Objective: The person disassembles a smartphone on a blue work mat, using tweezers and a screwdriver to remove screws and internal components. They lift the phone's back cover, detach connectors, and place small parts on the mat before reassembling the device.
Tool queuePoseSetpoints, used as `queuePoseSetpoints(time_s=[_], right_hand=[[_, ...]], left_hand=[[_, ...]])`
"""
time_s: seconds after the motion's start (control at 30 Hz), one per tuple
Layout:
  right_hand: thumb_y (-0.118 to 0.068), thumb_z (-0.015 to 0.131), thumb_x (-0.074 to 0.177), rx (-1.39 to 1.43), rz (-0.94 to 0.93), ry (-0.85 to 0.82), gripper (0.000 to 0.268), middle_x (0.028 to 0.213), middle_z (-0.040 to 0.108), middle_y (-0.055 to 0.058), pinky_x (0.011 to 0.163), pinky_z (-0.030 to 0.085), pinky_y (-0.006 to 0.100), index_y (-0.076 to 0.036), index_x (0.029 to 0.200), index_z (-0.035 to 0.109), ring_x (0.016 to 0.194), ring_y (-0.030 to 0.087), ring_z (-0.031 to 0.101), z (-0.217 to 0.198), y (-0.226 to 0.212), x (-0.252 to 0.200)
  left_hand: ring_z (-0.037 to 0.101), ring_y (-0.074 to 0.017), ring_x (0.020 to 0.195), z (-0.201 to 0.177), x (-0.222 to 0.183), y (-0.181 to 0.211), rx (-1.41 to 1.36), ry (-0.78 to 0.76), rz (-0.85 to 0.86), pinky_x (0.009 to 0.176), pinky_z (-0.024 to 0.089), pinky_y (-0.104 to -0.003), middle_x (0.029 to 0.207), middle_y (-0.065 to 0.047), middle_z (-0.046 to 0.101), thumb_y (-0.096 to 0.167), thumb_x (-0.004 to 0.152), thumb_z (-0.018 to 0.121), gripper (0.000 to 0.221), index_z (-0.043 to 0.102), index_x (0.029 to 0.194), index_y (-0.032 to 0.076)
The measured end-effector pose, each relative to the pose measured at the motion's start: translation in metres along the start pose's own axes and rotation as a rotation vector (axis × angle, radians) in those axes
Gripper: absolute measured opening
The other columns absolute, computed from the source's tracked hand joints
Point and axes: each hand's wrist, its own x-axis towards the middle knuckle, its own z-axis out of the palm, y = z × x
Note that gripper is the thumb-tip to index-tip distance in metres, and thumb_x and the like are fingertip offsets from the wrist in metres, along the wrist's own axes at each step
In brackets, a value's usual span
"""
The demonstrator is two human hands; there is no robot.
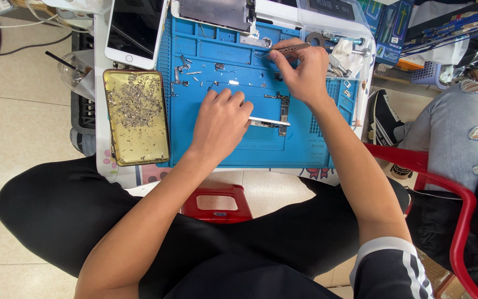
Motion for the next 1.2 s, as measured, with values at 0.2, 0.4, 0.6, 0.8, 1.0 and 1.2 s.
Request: queuePoseSetpoints(time_s=[0.2, 0.4, 0.6, 0.8, 1.0, 1.2], right_hand=[[-0.017, 0.073, 0.106, -0.001, -0.001, -0.001, 0.022, 0.104, 0.081, 0.002, 0.062, 0.055, 0.031, -0.004, 0.09, 0.084, 0.072, 0.018, 0.071, 0.0, -0.002, 0.001], [-0.017, 0.073, 0.107, 0.0, -0.008, -0.006, 0.023, 0.105, 0.081, 0.003, 0.06, 0.053, 0.03, -0.005, 0.09, 0.084, 0.07, 0.017, 0.07, 0.0, 0.0, 0.0], [-0.01, 0.072, 0.106, 0.07, -0.024, -0.024, 0.022, 0.105, 0.081, 0.01, 0.061, 0.054, 0.03, 0.002, 0.091, 0.083, 0.078, 0.02, 0.07, -0.007, -0.007, 0.002], [-0.013, 0.065, 0.113, 0.177, -0.015, -0.005, 0.027, 0.1, 0.076, 0.015, 0.071, 0.057, 0.032, 0.005, 0.101, 0.081, 0.087, 0.024, 0.071, -0.04, -0.041, -0.002], [-0.007, 0.058, 0.114, 0.453, 0.122, 0.145, 0.014, 0.089, 0.074, 0.024, 0.07, 0.064, 0.041, 0.005, 0.108, 0.063, 0.087, 0.035, 0.078, -0.056, -0.061, -0.054], [-0.01, 0.052, 0.114, 0.636, 0.269, 0.199, 0.017, 0.088, 0.071, 0.023, 0.067, 0.066, 0.04, 0.005, 0.107, 0.056, 0.088, 0.035, 0.079, -0.036, -0.085, -0.092]], left_hand=[[0.068, -0.0233, 0.088, -0.002, 0.002, 0.0, 0.007, -0.006, 0.005, 0.079, 0.055, -0.041, 0.093, -0.002, 0.073, 0.034, 0.089, 0.087, 0.019, 0.078, 0.091, 0.018], [0.068, -0.0239, 0.089, -0.001, 0.001, 0.0, 0.011, -0.004, 0.005, 0.08, 0.055, -0.041, 0.094, -0.002, 0.073, 0.036, 0.087, 0.087, 0.021, 0.078, 0.092, 0.018], [0.068, -0.0241, 0.088, -0.004, 0.001, -0.001, -0.037, 0.026, 0.012, 0.077, 0.054, -0.041, 0.095, -0.003, 0.074, 0.038, 0.083, 0.09, 0.025, 0.078, 0.09, 0.017], [0.069, -0.0218, 0.08, -0.023, 0.007, 0.008, -0.455, 0.234, -0.187, 0.068, 0.05, -0.04, 0.084, 0.004, 0.074, 0.061, 0.095, 0.074, 0.044, 0.081, 0.103, 0.018], [0.072, -0.0204, 0.073, -0.024, 0.012, 0.006, -0.706, 0.328, -0.254, 0.07, 0.055, -0.038, 0.088, 0.0, 0.076, 0.016, 0.094, 0.083, 0.013, 0.079, 0.106, 0.015], [0.071, -0.0146, 0.074, -0.028, 0.009, 0.007, -0.77, 0.33, -0.209, 0.071, 0.054, -0.034, 0.093, 0.009, 0.076, 0.015, 0.097, 0.082, 0.012, 0.081, 0.105, 0.024]])
